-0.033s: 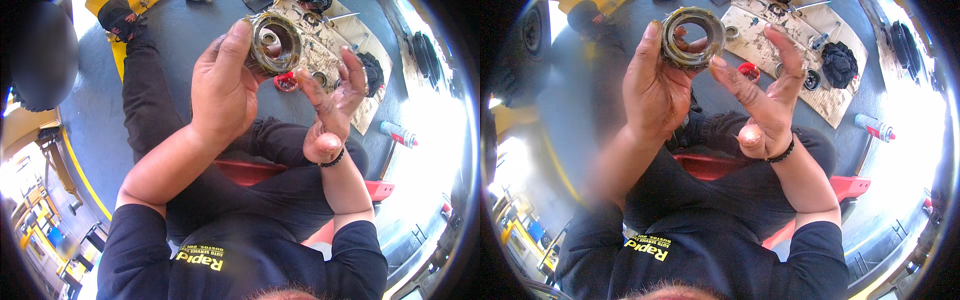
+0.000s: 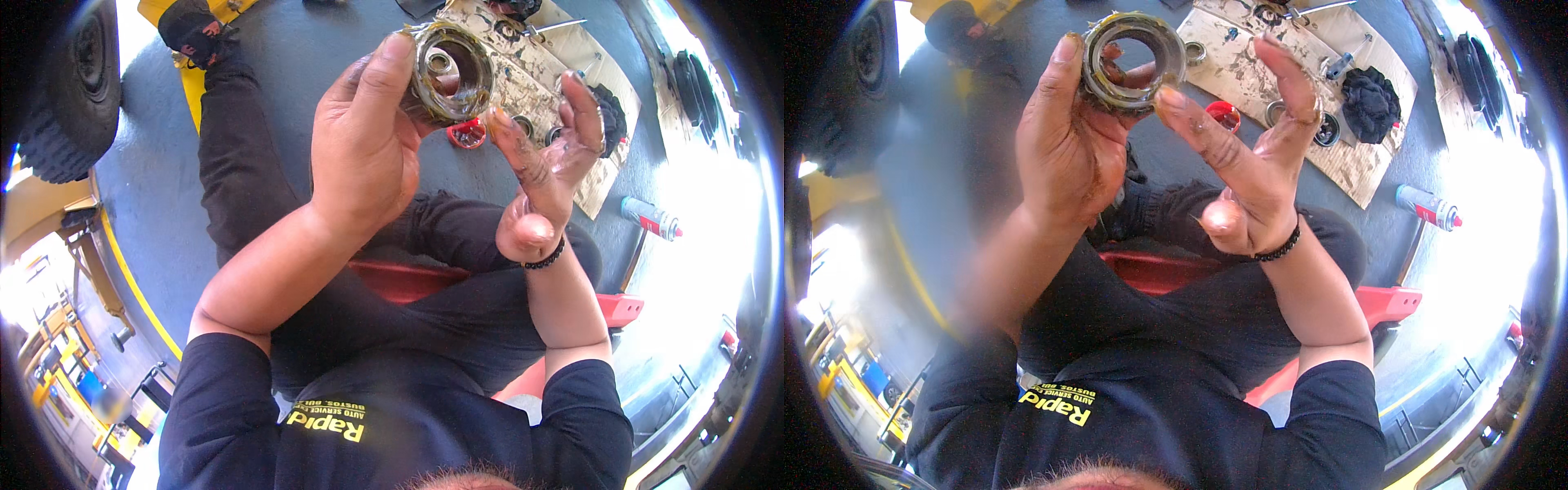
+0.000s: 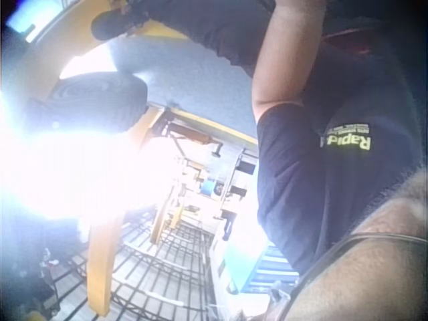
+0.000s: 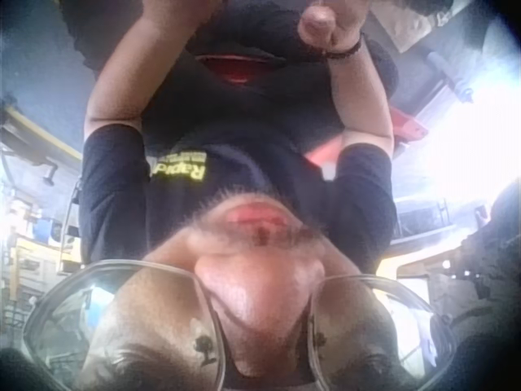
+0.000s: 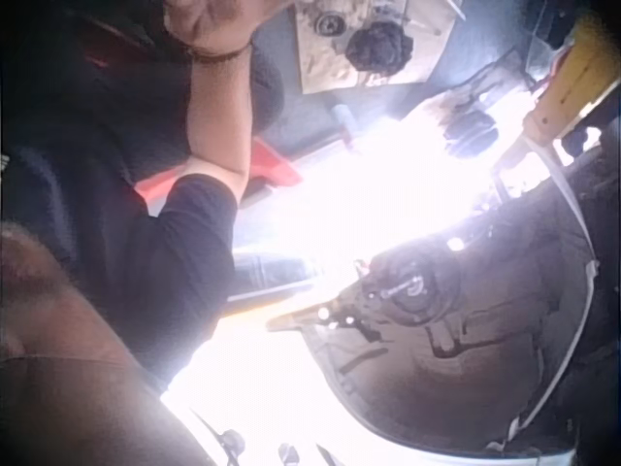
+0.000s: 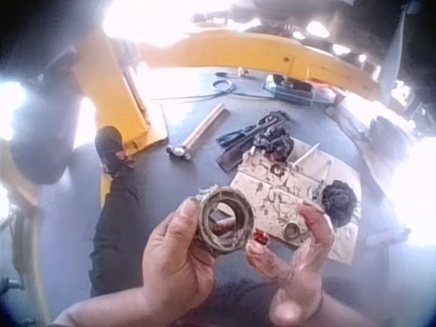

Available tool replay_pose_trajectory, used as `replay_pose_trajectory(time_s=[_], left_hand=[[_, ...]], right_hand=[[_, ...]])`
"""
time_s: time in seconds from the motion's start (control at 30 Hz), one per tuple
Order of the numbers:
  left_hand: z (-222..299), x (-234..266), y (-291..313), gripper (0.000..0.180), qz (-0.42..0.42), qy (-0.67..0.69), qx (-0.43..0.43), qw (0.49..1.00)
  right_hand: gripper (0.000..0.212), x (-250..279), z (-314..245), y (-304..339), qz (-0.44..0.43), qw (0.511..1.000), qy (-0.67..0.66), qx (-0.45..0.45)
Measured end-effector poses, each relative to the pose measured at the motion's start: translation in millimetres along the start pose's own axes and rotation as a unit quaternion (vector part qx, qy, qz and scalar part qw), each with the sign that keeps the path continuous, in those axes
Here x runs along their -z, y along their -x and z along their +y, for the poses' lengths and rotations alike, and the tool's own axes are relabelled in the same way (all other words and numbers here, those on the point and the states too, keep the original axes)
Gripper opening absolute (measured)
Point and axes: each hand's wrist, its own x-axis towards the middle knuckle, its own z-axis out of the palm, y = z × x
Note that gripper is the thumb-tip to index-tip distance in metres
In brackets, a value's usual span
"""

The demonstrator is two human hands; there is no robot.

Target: The person applies grease to a metal bearing by hand, rotating it to spread the lubricant evenly across the inner and outer surfaces. The person then wipes their hands with a black cloth.

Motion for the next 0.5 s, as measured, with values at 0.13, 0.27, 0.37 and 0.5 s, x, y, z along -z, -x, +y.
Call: replay_pose_trajectory(time_s=[0.13, 0.27, 0.37, 0.5], left_hand=[[3, 2, 1, 0.034, -0.009, -0.043, 0.032, 0.999], [11, 10, -5, 0.037, -0.056, -0.004, 0.102, 0.993], [17, 8, -8, 0.04, -0.026, -0.011, 0.146, 0.989], [20, 9, -12, 0.038, 0.006, -0.065, 0.205, 0.977]], right_hand=[[0.081, 11, -1, -12, -0.058, 0.992, 0.113, 0.019], [0.076, 20, 8, -16, -0.061, 0.985, 0.153, 0.051], [0.078, 23, 17, -12, -0.057, 0.981, 0.178, 0.056], [0.083, 27, 36, -15, -0.046, 0.99, 0.106, 0.079]])
